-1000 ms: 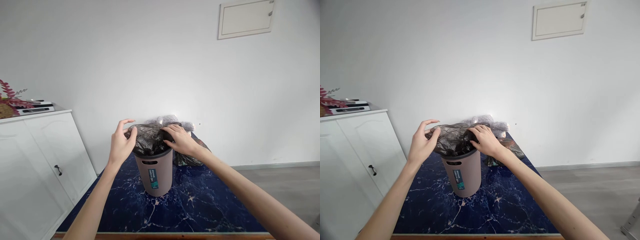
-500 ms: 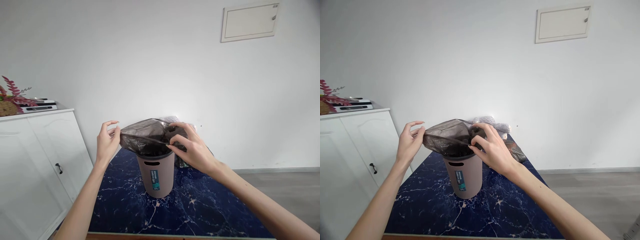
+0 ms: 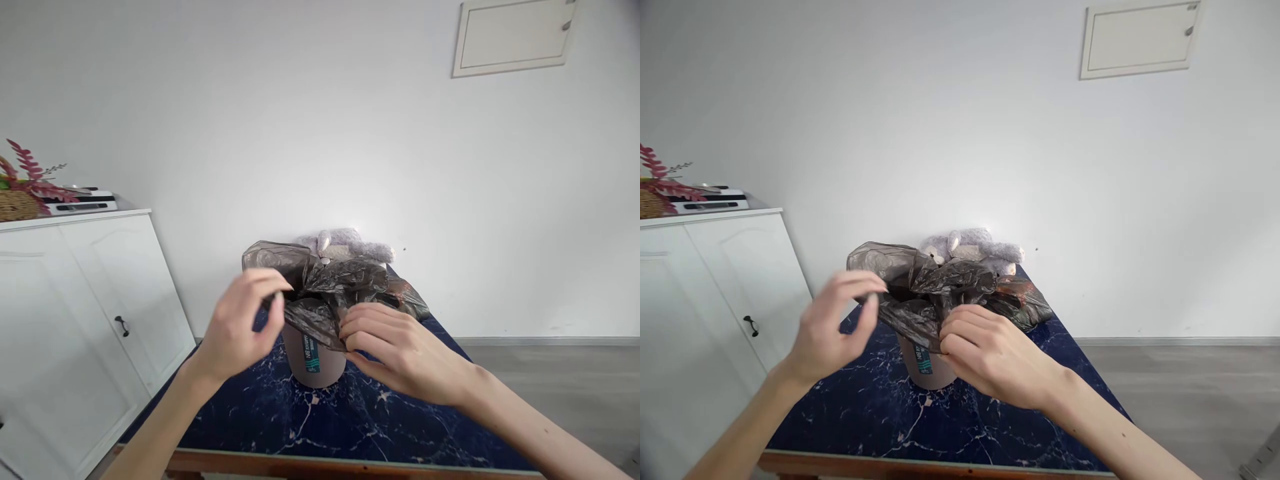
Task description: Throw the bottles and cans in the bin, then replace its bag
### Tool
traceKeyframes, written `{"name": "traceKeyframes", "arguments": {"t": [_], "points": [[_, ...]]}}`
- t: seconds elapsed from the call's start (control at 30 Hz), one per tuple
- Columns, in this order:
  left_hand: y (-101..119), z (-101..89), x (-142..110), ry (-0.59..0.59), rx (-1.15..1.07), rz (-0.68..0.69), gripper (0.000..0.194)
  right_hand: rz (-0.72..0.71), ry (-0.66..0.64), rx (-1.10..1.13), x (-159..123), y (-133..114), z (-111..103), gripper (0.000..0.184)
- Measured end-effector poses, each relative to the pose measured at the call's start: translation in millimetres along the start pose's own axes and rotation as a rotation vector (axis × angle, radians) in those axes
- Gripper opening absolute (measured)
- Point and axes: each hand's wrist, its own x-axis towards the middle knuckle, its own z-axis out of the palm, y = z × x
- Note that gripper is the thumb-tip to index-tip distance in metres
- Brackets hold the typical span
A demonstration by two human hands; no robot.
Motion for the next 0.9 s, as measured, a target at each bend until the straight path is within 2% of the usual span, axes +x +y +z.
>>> {"name": "traceKeyframes", "arguments": {"t": [0.07,0.1,0.2,0.27,0.37,0.47,0.53,0.63,0.73,0.9], "points": [[5.1,1.4,-5.3,-0.256,-0.086,0.052,0.029,0.027,-0.103,-0.011,-0.9,1.6,7.4,0.016],[3.7,2.7,-8.4,-0.337,-0.094,0.05,0.025,0.051,-0.168,-0.027,-2.4,2.8,11.4,0.018],[-10.2,7.3,-18.2,-0.398,-0.047,-0.071,0.018,0.12,-0.341,-0.074,-7.3,6.4,21.0,0.02],[-21.1,10.1,-22.7,-0.404,-0.003,-0.21,0.023,0.149,-0.376,-0.061,-7.3,6.6,22.7,0.02],[-31.3,13.7,-22.3,-0.385,0.013,-0.366,0.033,0.17,-0.256,0.095,3.4,1.4,17.4,0.018],[-33.5,18.0,-12.8,-0.403,-0.057,-0.411,0.04,0.173,-0.078,0.24,25.5,-3.9,11.2,0.022],[-33.5,22.3,-4.7,-0.46,-0.115,-0.413,0.041,0.138,-0.032,0.224,40.8,-2.1,12.4,0.026],[-37.7,32.0,4.6,-0.543,-0.17,-0.424,0.043,0.105,-0.037,0.116,55.9,11.7,23.5,0.031],[-52.5,45.8,9.0,-0.593,-0.191,-0.496,0.05,0.24,-0.046,0.073,58.9,35.2,37.5,0.039],[-92.6,69.4,8.9,-0.572,-0.39,-0.767,0.07,0.62,-0.021,0.316,48.9,80.8,48.3,0.054]]}}
